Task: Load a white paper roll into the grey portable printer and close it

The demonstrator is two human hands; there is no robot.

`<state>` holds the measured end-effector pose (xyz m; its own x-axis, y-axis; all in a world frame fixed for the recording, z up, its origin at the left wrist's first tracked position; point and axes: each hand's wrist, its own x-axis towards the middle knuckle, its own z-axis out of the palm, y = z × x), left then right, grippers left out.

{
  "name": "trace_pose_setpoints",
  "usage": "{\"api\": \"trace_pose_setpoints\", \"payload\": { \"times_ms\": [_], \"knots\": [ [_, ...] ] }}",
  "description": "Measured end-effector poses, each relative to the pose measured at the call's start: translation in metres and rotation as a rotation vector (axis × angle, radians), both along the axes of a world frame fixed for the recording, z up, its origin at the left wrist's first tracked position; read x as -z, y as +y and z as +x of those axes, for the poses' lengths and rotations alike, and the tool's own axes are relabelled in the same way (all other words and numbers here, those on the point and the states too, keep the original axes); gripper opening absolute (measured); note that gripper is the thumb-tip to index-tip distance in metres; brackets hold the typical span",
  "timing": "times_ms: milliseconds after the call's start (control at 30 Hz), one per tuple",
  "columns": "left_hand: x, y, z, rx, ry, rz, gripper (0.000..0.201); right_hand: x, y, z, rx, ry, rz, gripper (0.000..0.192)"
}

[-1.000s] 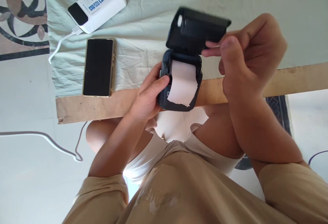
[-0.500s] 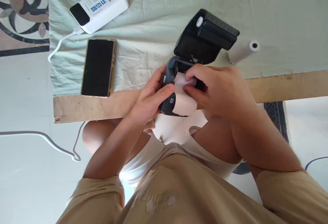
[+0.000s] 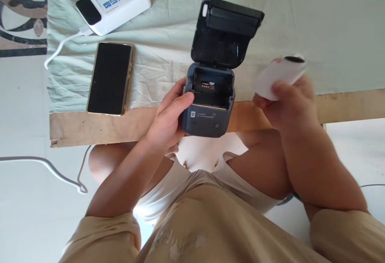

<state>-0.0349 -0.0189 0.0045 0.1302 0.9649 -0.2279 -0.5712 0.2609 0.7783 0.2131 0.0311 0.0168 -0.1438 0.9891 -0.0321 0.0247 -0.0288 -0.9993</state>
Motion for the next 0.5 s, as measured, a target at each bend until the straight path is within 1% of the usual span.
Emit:
{"api": "trace_pose_setpoints", "payload": {
  "times_ms": [67, 167, 233, 267, 333, 400, 500],
  "knots": [
    [-0.001, 0.0, 0.001, -0.01, 0.012, 0.0, 0.025, 0.008, -0.004, -0.005, 0.032, -0.079, 0.086, 0.032],
    [-0.004, 0.001, 0.003, -0.039, 0.027, -0.023, 0.029, 0.01, -0.006, -0.012, 0.014, -0.377, 0.351, 0.018],
    [-0.006, 0.001, 0.004, -0.041, 0.051, -0.047, 0.031, 0.009, -0.003, -0.013, -0.004, -0.571, 0.5, 0.016],
    [-0.007, 0.002, 0.005, -0.034, 0.066, -0.06, 0.033, 0.008, -0.001, -0.012, -0.006, -0.633, 0.533, 0.019],
    [-0.009, 0.002, 0.006, -0.037, 0.082, -0.075, 0.035, 0.01, 0.006, -0.01, -0.008, -0.701, 0.53, 0.028],
    [-0.011, 0.003, 0.007, -0.056, 0.084, -0.078, 0.037, 0.015, 0.014, -0.007, 0.004, -0.759, 0.462, 0.035],
    [-0.011, 0.003, 0.009, -0.08, 0.074, -0.072, 0.037, 0.023, 0.021, -0.003, 0.015, -0.836, 0.369, 0.038]
  ]
}}
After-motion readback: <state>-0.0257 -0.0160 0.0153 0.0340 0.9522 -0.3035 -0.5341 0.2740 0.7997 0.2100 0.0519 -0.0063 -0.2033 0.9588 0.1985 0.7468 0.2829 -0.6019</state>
